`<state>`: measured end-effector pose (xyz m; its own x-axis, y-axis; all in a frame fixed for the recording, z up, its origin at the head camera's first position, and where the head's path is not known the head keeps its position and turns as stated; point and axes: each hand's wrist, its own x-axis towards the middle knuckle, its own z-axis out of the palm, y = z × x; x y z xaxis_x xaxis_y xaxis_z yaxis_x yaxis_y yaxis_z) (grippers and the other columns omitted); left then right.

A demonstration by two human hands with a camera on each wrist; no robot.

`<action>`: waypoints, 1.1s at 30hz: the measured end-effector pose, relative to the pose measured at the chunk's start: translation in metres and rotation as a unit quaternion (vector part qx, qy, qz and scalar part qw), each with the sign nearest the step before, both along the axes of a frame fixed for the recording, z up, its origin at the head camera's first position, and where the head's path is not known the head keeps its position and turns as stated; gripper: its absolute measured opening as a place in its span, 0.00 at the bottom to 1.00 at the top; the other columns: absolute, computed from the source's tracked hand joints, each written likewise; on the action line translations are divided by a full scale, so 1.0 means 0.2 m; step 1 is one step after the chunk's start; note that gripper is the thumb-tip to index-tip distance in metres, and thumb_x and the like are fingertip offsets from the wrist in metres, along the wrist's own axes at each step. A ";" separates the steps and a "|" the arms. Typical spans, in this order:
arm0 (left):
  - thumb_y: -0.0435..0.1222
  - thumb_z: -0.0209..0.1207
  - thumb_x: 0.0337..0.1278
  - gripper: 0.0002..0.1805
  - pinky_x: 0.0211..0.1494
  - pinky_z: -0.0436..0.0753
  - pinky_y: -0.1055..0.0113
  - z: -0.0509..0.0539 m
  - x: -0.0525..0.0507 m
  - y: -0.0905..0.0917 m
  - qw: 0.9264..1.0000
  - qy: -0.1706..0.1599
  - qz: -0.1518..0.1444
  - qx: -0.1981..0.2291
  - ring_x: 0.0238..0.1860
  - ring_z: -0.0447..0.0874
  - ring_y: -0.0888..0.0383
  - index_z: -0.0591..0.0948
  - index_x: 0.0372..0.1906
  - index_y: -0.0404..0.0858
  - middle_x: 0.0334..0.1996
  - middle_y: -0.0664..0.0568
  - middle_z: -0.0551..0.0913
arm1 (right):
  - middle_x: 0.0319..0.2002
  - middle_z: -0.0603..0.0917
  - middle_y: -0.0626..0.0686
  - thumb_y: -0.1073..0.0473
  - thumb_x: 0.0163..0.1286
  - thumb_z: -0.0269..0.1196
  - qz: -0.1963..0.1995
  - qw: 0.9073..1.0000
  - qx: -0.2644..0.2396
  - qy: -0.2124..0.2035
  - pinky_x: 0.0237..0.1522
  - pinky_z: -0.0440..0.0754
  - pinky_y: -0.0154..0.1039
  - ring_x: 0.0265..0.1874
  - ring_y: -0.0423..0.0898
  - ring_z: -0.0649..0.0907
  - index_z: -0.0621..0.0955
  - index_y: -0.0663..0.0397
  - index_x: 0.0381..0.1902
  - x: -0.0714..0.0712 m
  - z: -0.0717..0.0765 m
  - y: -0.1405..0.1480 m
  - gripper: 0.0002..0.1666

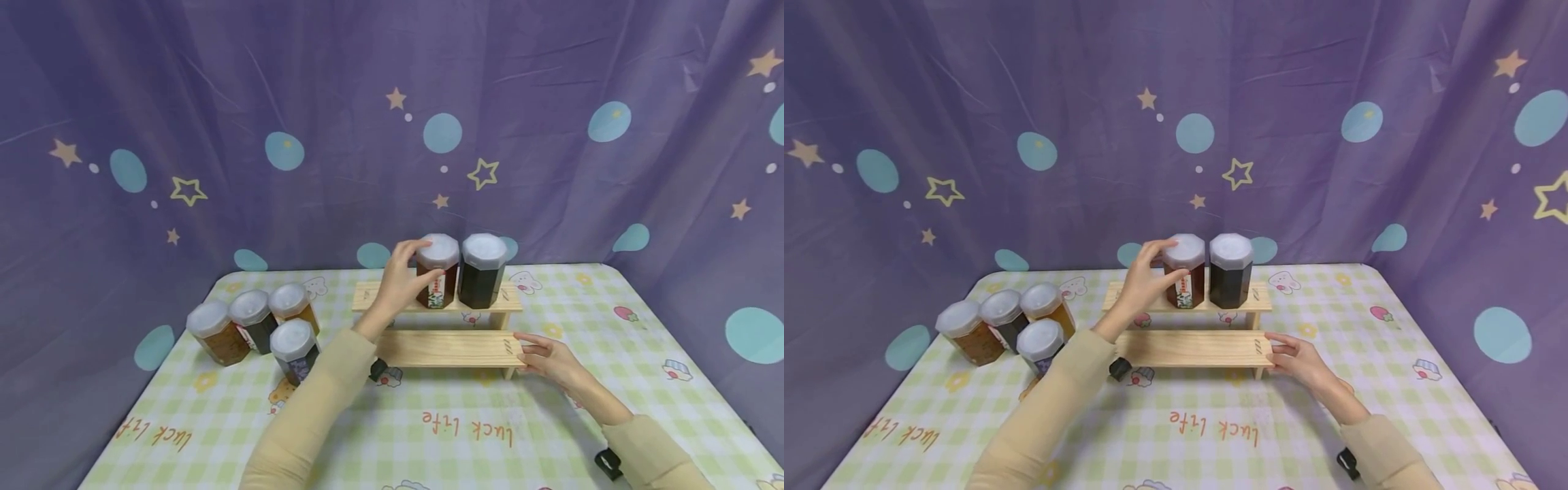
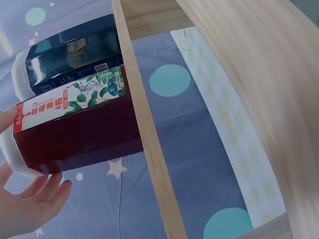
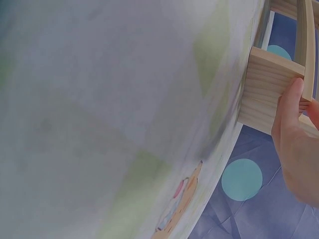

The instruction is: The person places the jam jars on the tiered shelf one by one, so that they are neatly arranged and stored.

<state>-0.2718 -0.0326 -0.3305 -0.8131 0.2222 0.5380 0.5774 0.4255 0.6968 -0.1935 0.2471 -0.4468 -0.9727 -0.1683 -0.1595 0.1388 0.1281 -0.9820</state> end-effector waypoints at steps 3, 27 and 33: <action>0.36 0.66 0.42 0.25 0.56 0.69 0.59 0.00 0.01 -0.02 1.000 0.007 0.005 0.001 0.53 0.69 0.51 0.75 0.50 0.37 0.52 0.44 0.69 | 0.56 0.63 0.75 0.69 0.62 0.54 -0.001 1.000 0.000 0.000 0.43 0.77 0.43 0.38 0.39 0.79 0.58 0.71 0.62 0.00 0.00 0.00 0.32; 0.34 0.63 0.46 0.14 0.56 0.68 0.58 0.01 0.16 -0.25 0.999 0.027 -0.005 -0.020 0.52 0.71 0.52 0.79 0.42 0.35 0.46 0.46 0.76 | 0.44 0.76 0.58 0.70 0.61 0.55 0.005 1.000 -0.018 0.004 0.42 0.78 0.44 0.34 0.40 0.81 0.58 0.73 0.62 0.00 -0.01 0.01 0.32; 0.35 0.62 0.47 0.15 0.56 0.69 0.57 -0.01 0.20 -0.33 0.998 0.028 -0.010 -0.054 0.51 0.72 0.54 0.79 0.43 0.37 0.45 0.49 0.76 | 0.44 0.77 0.59 0.70 0.62 0.54 0.013 1.000 -0.013 0.011 0.42 0.78 0.43 0.34 0.40 0.81 0.57 0.74 0.62 0.00 -0.01 0.01 0.32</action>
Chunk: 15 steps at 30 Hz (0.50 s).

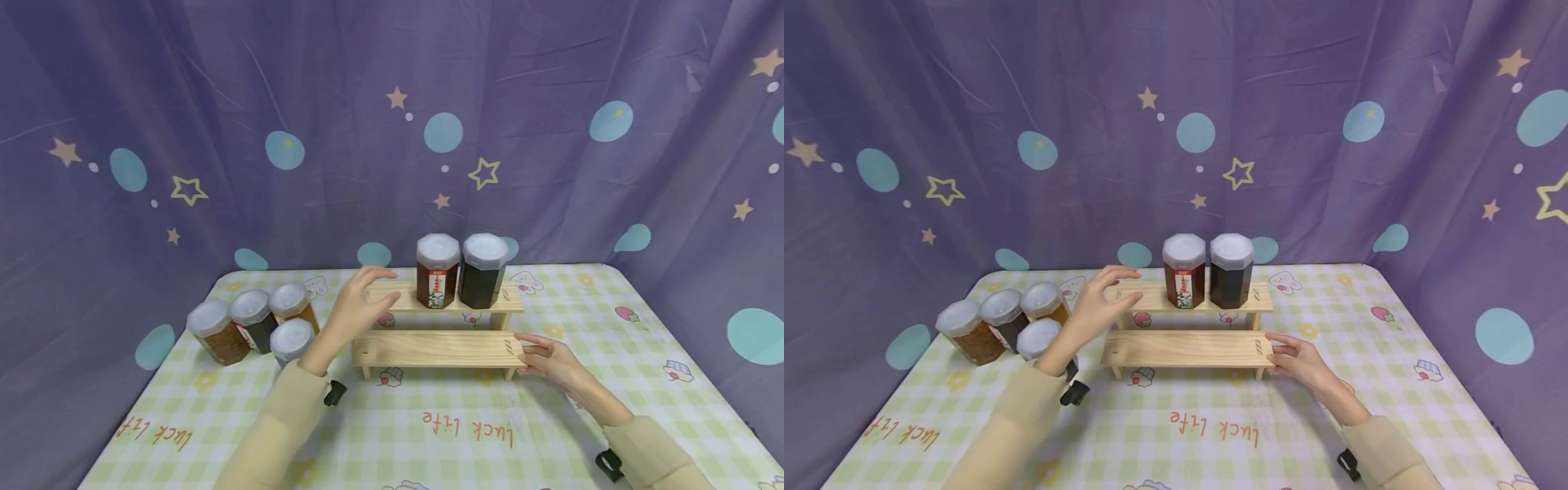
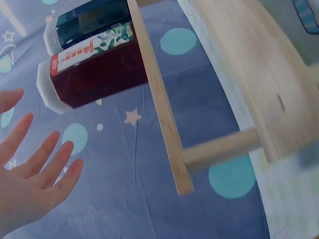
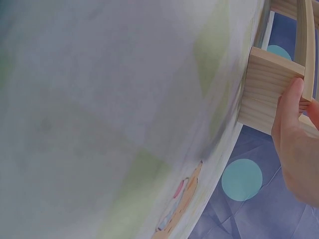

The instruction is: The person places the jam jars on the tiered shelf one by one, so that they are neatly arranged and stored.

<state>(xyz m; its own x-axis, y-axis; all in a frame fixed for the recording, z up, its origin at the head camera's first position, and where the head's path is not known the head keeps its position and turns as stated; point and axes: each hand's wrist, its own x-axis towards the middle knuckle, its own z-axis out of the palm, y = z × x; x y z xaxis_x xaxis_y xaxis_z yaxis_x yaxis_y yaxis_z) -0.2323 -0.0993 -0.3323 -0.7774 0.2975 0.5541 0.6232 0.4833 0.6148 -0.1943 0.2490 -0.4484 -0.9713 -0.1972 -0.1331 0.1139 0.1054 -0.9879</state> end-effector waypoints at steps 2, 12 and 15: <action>0.36 0.62 0.48 0.15 0.55 0.69 0.56 -0.01 0.01 -0.03 1.000 -0.012 0.000 -0.011 0.52 0.71 0.54 0.79 0.44 0.39 0.46 0.51 0.76 | 0.43 0.77 0.58 0.69 0.62 0.55 -0.001 1.000 0.005 0.000 0.41 0.78 0.43 0.34 0.40 0.81 0.58 0.73 0.62 0.00 0.00 0.00 0.32; 0.40 0.61 0.50 0.16 0.55 0.68 0.53 -0.03 0.06 -0.17 0.997 -0.046 0.020 -0.065 0.53 0.70 0.52 0.78 0.45 0.39 0.49 0.49 0.74 | 0.44 0.77 0.59 0.69 0.62 0.54 -0.006 1.000 0.007 -0.009 0.42 0.78 0.43 0.35 0.40 0.81 0.58 0.72 0.62 0.00 -0.01 0.00 0.32; 0.43 0.61 0.50 0.17 0.54 0.69 0.52 -0.03 0.08 -0.22 0.996 -0.044 0.024 -0.078 0.53 0.70 0.51 0.78 0.45 0.41 0.50 0.49 0.74 | 0.45 0.76 0.60 0.70 0.62 0.54 -0.005 1.000 0.006 -0.009 0.42 0.78 0.42 0.35 0.39 0.81 0.57 0.72 0.62 0.00 0.00 0.00 0.32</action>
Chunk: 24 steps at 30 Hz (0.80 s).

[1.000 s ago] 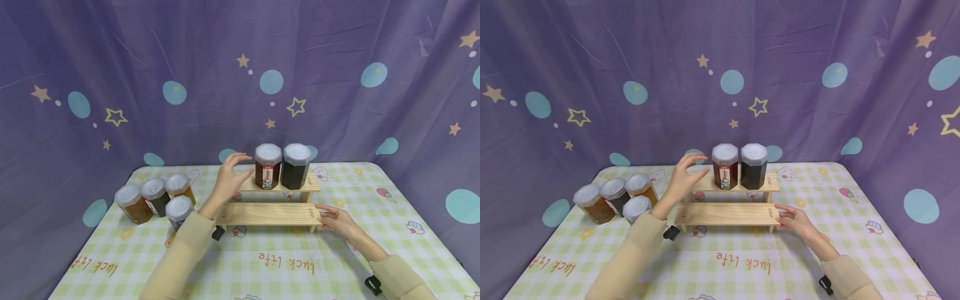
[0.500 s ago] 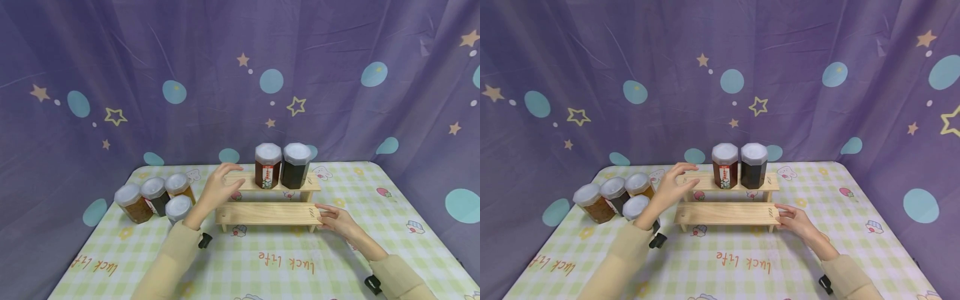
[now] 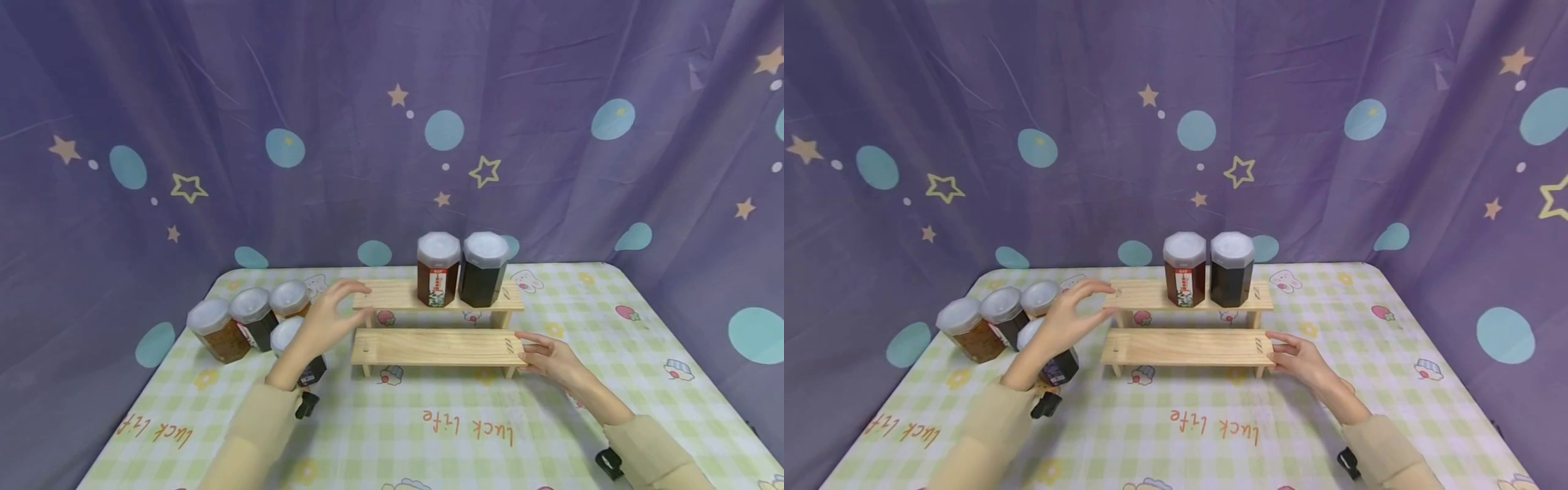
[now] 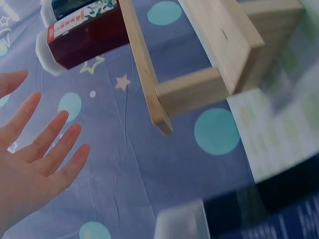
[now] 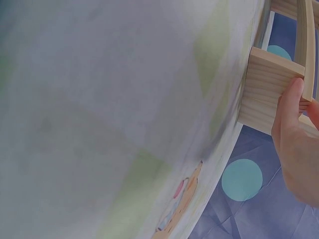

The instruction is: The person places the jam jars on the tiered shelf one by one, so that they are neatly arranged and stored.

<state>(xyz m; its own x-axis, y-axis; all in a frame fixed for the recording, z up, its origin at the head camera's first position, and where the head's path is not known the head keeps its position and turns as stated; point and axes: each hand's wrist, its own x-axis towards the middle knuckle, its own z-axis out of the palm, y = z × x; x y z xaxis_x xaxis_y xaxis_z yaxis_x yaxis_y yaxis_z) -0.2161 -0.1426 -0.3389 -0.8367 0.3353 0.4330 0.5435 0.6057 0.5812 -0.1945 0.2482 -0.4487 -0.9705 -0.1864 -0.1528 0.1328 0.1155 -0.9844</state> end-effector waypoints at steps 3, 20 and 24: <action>0.41 0.61 0.50 0.17 0.54 0.69 0.51 0.00 0.02 -0.04 1.000 0.015 -0.001 -0.011 0.53 0.70 0.50 0.78 0.45 0.40 0.50 0.47 0.74 | 0.46 0.76 0.61 0.70 0.63 0.53 0.004 1.000 -0.002 0.001 0.42 0.78 0.42 0.36 0.39 0.81 0.57 0.73 0.62 0.00 0.00 0.00 0.32; 0.39 0.62 0.48 0.17 0.51 0.69 0.48 -0.06 0.10 -0.27 0.997 0.027 0.039 -0.067 0.54 0.68 0.45 0.78 0.45 0.40 0.50 0.44 0.73 | 0.47 0.75 0.63 0.68 0.62 0.55 0.004 1.000 0.002 0.004 0.41 0.79 0.40 0.36 0.39 0.81 0.58 0.72 0.62 0.01 0.00 0.01 0.33; 0.39 0.62 0.49 0.16 0.52 0.67 0.46 -0.09 0.12 -0.31 0.996 0.021 0.052 -0.073 0.55 0.66 0.44 0.78 0.45 0.40 0.51 0.43 0.73 | 0.48 0.75 0.64 0.68 0.62 0.55 0.005 1.000 -0.001 0.001 0.41 0.79 0.40 0.36 0.39 0.81 0.58 0.72 0.62 0.00 0.00 0.01 0.32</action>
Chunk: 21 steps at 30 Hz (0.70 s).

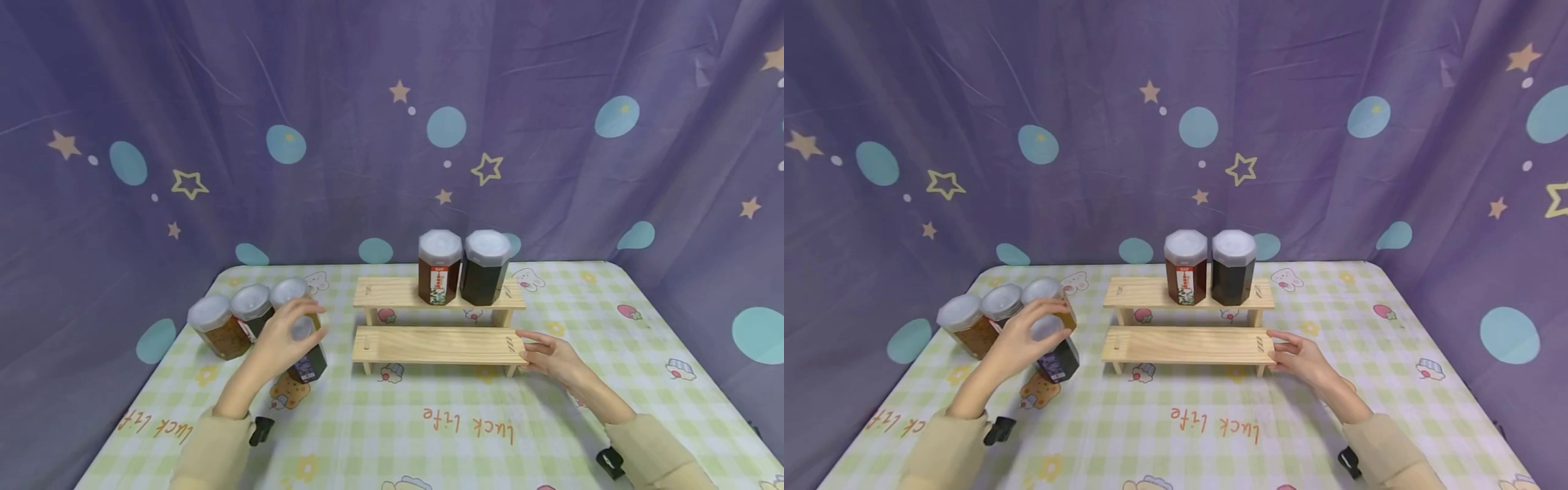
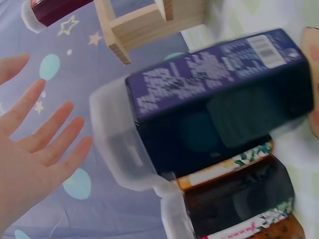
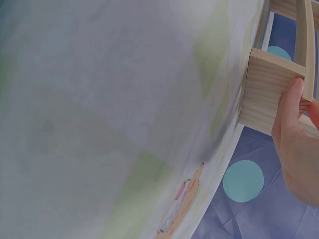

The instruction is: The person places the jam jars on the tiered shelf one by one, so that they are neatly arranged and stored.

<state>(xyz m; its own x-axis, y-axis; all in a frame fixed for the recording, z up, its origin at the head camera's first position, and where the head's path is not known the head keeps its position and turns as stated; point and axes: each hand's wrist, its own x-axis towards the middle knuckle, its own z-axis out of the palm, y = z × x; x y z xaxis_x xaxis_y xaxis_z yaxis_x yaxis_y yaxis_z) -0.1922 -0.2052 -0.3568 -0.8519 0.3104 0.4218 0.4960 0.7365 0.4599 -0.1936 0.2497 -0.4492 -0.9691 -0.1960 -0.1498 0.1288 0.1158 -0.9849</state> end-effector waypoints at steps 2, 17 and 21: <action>0.40 0.61 0.49 0.17 0.53 0.66 0.44 -0.01 0.01 -0.02 1.000 -0.007 0.006 0.001 0.55 0.65 0.43 0.77 0.45 0.40 0.52 0.43 0.71 | 0.48 0.75 0.64 0.68 0.62 0.55 0.000 1.000 -0.002 -0.002 0.41 0.78 0.41 0.36 0.40 0.81 0.58 0.72 0.62 0.00 0.00 0.00 0.33; 0.39 0.61 0.50 0.25 0.50 0.64 0.40 -0.10 0.07 -0.14 0.999 -0.019 0.029 0.003 0.57 0.59 0.38 0.70 0.54 0.37 0.57 0.38 0.60 | 0.45 0.77 0.59 0.70 0.62 0.54 0.004 1.000 -0.025 -0.002 0.41 0.79 0.40 0.36 0.39 0.80 0.56 0.74 0.62 0.00 0.01 -0.01 0.32; 0.40 0.61 0.50 0.28 0.49 0.64 0.38 -0.13 0.07 -0.16 0.999 -0.020 0.034 0.005 0.57 0.57 0.36 0.68 0.57 0.37 0.59 0.36 0.57 | 0.45 0.77 0.57 0.70 0.62 0.54 0.002 1.000 -0.022 -0.005 0.42 0.78 0.42 0.36 0.39 0.80 0.56 0.73 0.62 0.00 0.00 0.00 0.32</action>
<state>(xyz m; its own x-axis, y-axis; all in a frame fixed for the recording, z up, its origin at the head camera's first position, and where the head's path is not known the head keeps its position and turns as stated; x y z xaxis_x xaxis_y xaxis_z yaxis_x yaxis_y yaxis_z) -0.1773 -0.2366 -0.3823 -0.8873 0.2478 0.3889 0.4261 0.7631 0.4859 -0.1938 0.2489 -0.4487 -0.9666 -0.2074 -0.1504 0.1381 0.0727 -0.9877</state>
